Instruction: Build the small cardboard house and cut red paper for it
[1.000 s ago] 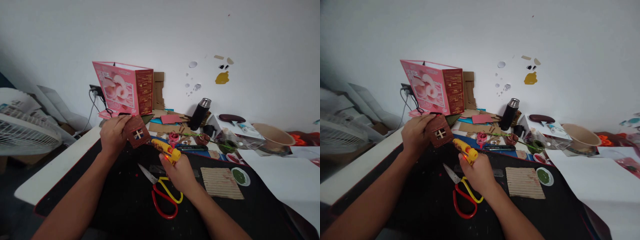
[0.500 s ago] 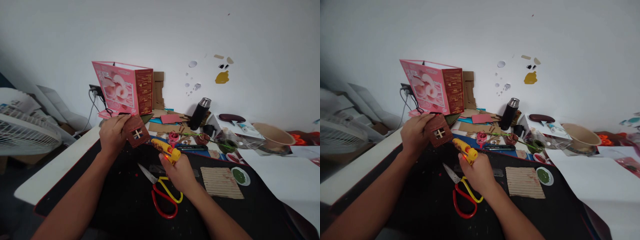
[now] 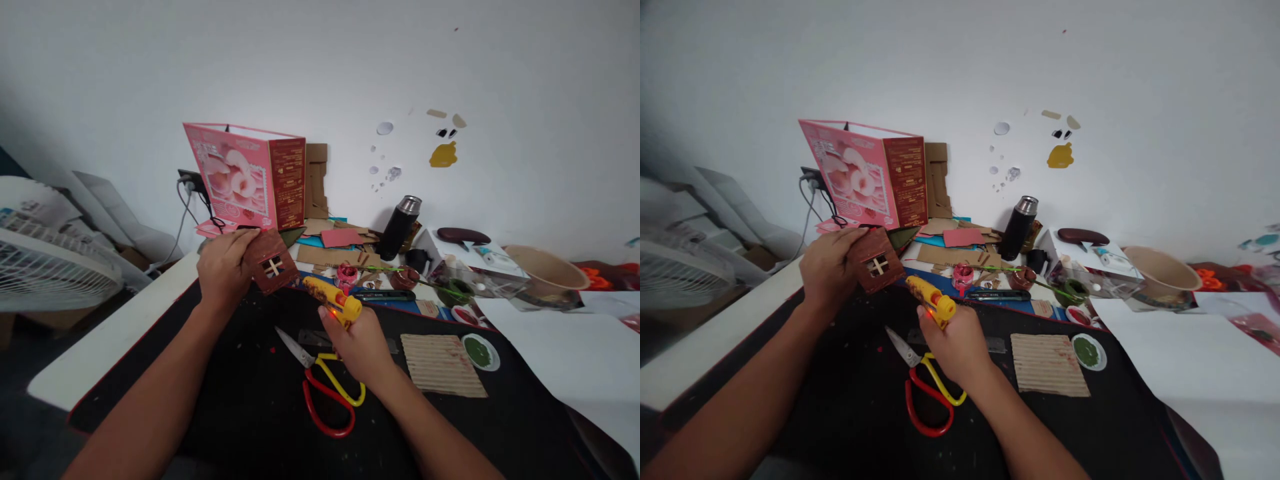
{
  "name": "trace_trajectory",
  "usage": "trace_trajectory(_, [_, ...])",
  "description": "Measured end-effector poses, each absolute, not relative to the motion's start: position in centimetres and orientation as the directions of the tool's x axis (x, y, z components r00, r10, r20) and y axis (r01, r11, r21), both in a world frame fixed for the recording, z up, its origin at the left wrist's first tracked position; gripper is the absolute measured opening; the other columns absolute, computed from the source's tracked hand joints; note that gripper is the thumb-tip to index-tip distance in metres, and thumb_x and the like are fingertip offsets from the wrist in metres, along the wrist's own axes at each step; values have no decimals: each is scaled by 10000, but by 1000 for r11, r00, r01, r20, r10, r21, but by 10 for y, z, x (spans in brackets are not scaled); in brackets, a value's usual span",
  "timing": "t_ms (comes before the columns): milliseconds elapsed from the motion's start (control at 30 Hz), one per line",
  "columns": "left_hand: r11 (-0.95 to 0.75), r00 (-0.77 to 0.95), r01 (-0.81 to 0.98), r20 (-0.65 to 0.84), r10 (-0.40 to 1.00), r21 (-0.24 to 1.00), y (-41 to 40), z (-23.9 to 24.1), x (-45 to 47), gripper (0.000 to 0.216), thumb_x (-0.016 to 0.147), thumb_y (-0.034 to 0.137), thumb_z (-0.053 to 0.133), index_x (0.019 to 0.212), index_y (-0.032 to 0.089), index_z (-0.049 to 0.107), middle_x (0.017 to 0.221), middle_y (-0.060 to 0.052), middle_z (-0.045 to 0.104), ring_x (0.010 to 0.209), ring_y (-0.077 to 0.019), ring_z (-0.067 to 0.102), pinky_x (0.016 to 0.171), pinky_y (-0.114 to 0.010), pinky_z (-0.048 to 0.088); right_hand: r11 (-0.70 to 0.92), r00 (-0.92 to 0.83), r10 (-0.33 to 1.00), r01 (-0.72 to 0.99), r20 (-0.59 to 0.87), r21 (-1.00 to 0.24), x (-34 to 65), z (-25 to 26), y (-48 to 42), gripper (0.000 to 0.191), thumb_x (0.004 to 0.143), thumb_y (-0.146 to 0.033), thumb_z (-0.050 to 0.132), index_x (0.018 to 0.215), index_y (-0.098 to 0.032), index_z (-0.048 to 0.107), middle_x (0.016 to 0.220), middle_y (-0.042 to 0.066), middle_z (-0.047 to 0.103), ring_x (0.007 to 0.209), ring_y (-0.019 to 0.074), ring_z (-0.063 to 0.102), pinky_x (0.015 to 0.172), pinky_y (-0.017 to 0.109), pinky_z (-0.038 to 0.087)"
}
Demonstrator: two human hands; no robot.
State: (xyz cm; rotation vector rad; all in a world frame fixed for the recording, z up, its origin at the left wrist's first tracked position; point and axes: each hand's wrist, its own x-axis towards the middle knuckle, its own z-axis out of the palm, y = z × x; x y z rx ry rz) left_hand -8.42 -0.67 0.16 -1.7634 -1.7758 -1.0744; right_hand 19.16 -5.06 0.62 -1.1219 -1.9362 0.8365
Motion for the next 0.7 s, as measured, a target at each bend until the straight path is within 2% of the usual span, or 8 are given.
trace_trajectory(300, [-105,-104,970,769,630,217,-6,1,-86,369,992,320,515,1278,223,726,1260,-109,760,1144,-307,682,970,-425,479,397,-351,900,414,259,-819,192,5,-50,322,982,-406,527,754,-216,650,468,-31,533,483,151,571,481,228,389])
trace_trajectory(700, [-93,-98,974,757,646,205,-6,1,-86,383,984,312,510,1291,221,721,1268,-114,758,1144,-318,681,959,-430,477,395,-340,902,402,266,-826,193,7,-51,391,982,-437,518,657,-225,567,482,-4,542,540,167,601,486,227,400])
